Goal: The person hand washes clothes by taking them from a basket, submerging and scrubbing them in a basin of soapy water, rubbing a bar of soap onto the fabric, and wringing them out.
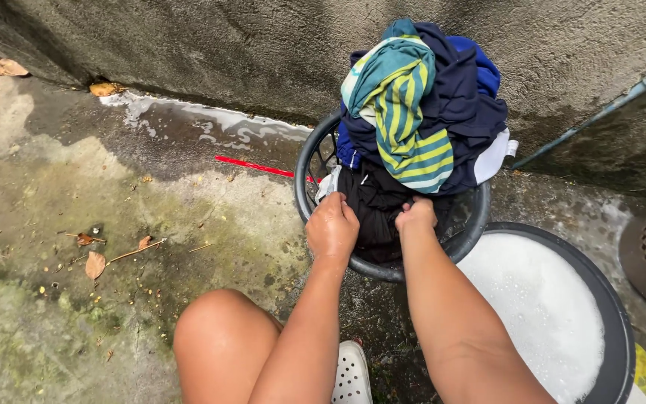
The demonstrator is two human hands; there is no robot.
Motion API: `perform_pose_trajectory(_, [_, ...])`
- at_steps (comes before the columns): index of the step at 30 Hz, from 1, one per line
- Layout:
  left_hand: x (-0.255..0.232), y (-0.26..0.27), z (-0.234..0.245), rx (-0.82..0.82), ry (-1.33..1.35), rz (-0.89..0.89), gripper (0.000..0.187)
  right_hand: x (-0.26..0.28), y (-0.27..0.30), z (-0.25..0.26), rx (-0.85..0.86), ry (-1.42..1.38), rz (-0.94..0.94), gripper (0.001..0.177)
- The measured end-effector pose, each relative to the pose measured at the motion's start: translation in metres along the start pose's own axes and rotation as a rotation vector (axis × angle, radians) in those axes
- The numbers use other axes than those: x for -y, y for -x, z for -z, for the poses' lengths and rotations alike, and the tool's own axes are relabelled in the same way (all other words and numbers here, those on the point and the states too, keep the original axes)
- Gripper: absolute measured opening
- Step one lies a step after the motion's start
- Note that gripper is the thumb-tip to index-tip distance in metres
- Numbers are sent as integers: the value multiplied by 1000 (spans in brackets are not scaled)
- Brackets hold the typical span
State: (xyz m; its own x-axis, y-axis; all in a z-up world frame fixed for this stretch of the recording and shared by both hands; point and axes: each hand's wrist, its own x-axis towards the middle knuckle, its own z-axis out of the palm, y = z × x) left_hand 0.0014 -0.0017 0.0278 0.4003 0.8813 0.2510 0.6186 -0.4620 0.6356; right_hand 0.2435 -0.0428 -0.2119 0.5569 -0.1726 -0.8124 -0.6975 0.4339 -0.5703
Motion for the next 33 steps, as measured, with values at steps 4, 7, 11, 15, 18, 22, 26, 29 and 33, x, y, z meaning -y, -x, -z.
perform_pose_trajectory(4, [-3, 2, -1, 31, 32, 44, 14, 37, 95, 16, 93, -17, -77, 8])
perform_pose_trajectory(7, [2, -1, -6, -41, 55, 2, 14, 55, 149, 39, 174, 157, 53, 9])
perform_pose_trajectory(11, [-9, 2, 11, 46, 64, 59, 16, 92, 228, 98, 430, 333, 441, 23])
perform_pose_trajectory(15, [-42, 22, 33, 256, 428, -440, 75, 162, 277, 146, 753, 269, 428, 19])
perform_pose_trajectory(18, [-87, 54, 29, 388, 522, -563, 90, 224, 298, 185, 903, 173, 296, 17])
perform_pose_trajectory(22, [-132, 87, 1, 479, 554, -621, 69, 287, 341, 233, 1042, 43, 288, 16])
perform_pose_trajectory(26, [-186, 106, 22, 744, 934, -437, 50, 337, 368, 276, 1063, 101, 715, 32])
perform_pose_trajectory(29, [-227, 121, 54, 882, 1108, -382, 44, 365, 363, 307, 892, 288, 1082, 30])
perform_pose_trajectory(33, [-248, 142, 45, 956, 1003, -404, 36, 391, 329, 355, 509, 555, 1402, 8])
